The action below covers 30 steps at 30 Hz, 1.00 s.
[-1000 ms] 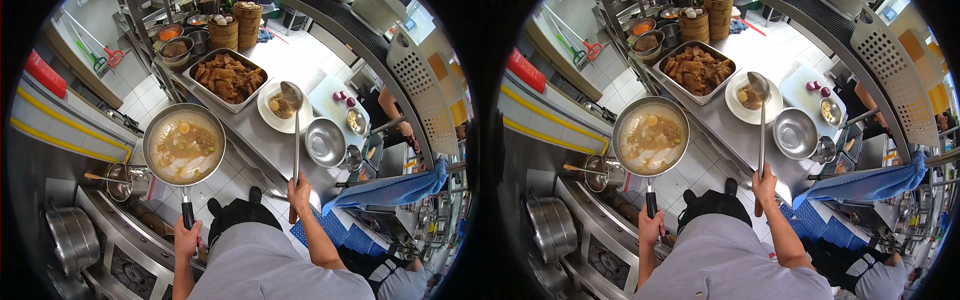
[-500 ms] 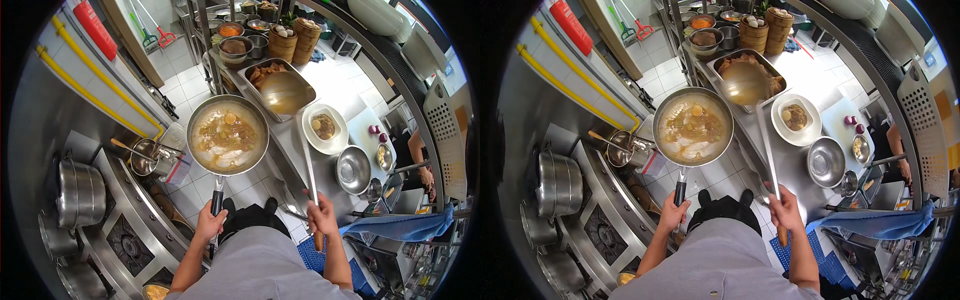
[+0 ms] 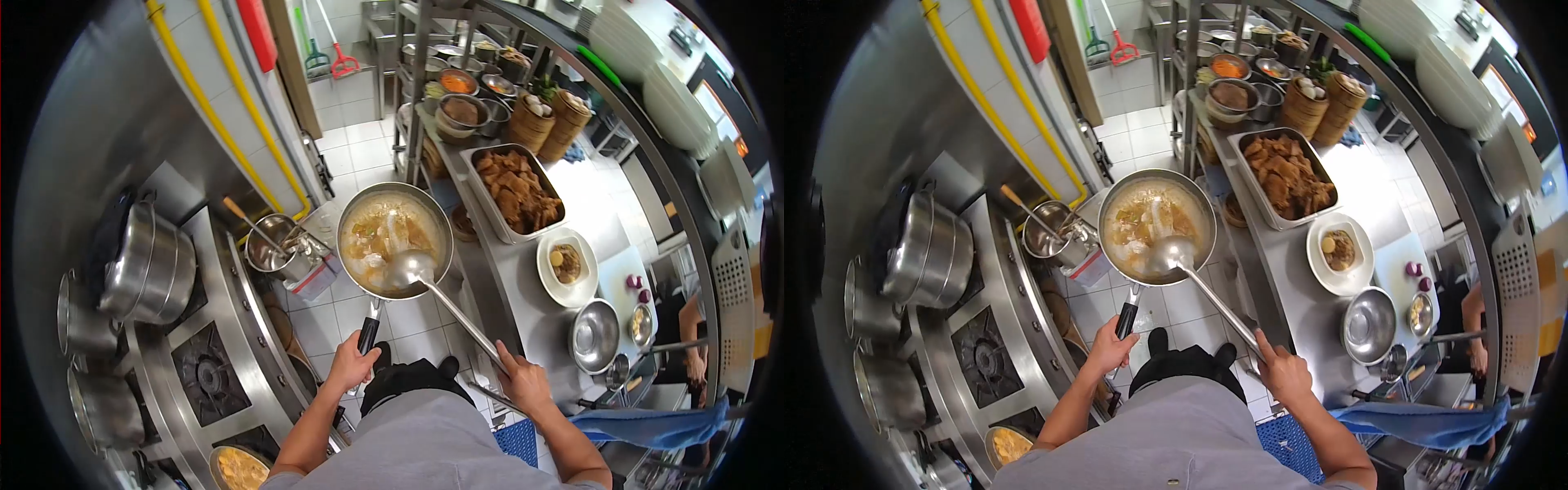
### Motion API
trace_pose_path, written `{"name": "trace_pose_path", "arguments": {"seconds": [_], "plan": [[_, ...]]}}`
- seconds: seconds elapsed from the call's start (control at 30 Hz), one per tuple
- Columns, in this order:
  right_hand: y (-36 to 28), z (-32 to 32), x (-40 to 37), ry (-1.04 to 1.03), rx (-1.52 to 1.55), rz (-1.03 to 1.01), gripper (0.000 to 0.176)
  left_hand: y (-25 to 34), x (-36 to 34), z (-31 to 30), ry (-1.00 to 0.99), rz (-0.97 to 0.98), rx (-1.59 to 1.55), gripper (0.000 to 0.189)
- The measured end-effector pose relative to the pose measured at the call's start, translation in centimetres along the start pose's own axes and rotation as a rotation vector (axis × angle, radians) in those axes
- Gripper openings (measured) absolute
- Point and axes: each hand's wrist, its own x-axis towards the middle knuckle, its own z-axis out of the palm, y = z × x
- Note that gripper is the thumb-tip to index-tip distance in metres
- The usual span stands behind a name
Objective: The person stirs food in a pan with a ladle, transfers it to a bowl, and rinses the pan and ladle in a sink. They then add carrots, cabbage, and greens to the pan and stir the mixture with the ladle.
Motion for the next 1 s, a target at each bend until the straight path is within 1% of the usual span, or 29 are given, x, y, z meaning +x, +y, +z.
{"name": "trace_pose_path", "arguments": {"seconds": [0.03, 0.13, 0.23, 0.37, 0.47, 0.5, 0.57, 0.67, 0.77, 0.8, 0.87, 0.9, 0.93, 0.97, 1.0], "plan": [[-0.1, -0.1, 0.2, -0.023, 0.003, -0.014, 0.068, -0.6, 0.2, -0.3, 0.006, -0.003, 0.014, 0.029], [-1.9, 2.1, 5.1, 0.14, 0.116, -0.057, 0.066, -0.8, 0.2, -0.8, 0.014, -0.002, 0.051, 0.031], [-4.6, 4.2, 9.9, 0.213, 0.122, -0.041, 0.071, -0.9, 0.3, -0.7, 0.022, 0.009, 0.069, 0.03], [-2.7, 3.7, 7.5, 0.112, 0.05, -0.118, 0.071, -0.8, 0.3, -1.7, 0.058, 0.015, 0.118, 0.029], [0.0, 1.3, 4.3, -0.028, 0.002, -0.131, 0.07, -1.0, 0.3, -1.9, 0.098, 0.015, 0.158, 0.028], [0.3, 0.7, 4.1, -0.04, 0.005, -0.121, 0.069, -0.6, 0.2, -1.9, 0.095, -0.018, 0.177, 0.028], [0.5, -0.1, 4.1, -0.058, 0.021, -0.092, 0.067, -1.3, 0.5, -1.7, 0.122, 0.005, 0.217, 0.027], [-0.4, 3.7, 7.5, 0.109, 0.192, -0.038, 0.061, -0.8, 0.9, -0.9, 0.155, 0.041, 0.268, 0.024], [-1.8, 5.2, 10.1, 0.153, 0.252, 0.046, 0.045, -0.9, 1.4, 0.6, 0.207, 0.105, 0.326, 0.024], [-1.9, 5.8, 9.6, 0.125, 0.321, 0.058, 0.04, -0.9, 1.8, 0.8, 0.229, 0.134, 0.351, 0.024], [-2.0, 7.0, 8.0, 0.065, 0.45, 0.078, 0.03, -1.0, 2.5, 1.5, 0.232, 0.1, 0.324, 0.025], [-3.3, 4.8, 6.9, -0.011, 0.633, 0.111, 0.027, -1.4, 3.0, 2.0, 0.237, 0.094, 0.323, 0.025], [-4.1, 4.0, 6.2, -0.154, 0.761, 0.196, 0.028, -1.9, 3.1, 2.4, 0.239, 0.081, 0.322, 0.024], [-4.7, 3.6, 5.7, -0.294, 0.89, 0.283, 0.03, -1.2, 3.1, 2.4, 0.212, 0.018, 0.358, 0.024], [-5.4, 3.0, 5.4, -0.432, 1.018, 0.373, 0.031, -1.0, 3.1, 2.6, 0.207, 0.031, 0.372, 0.024]]}}
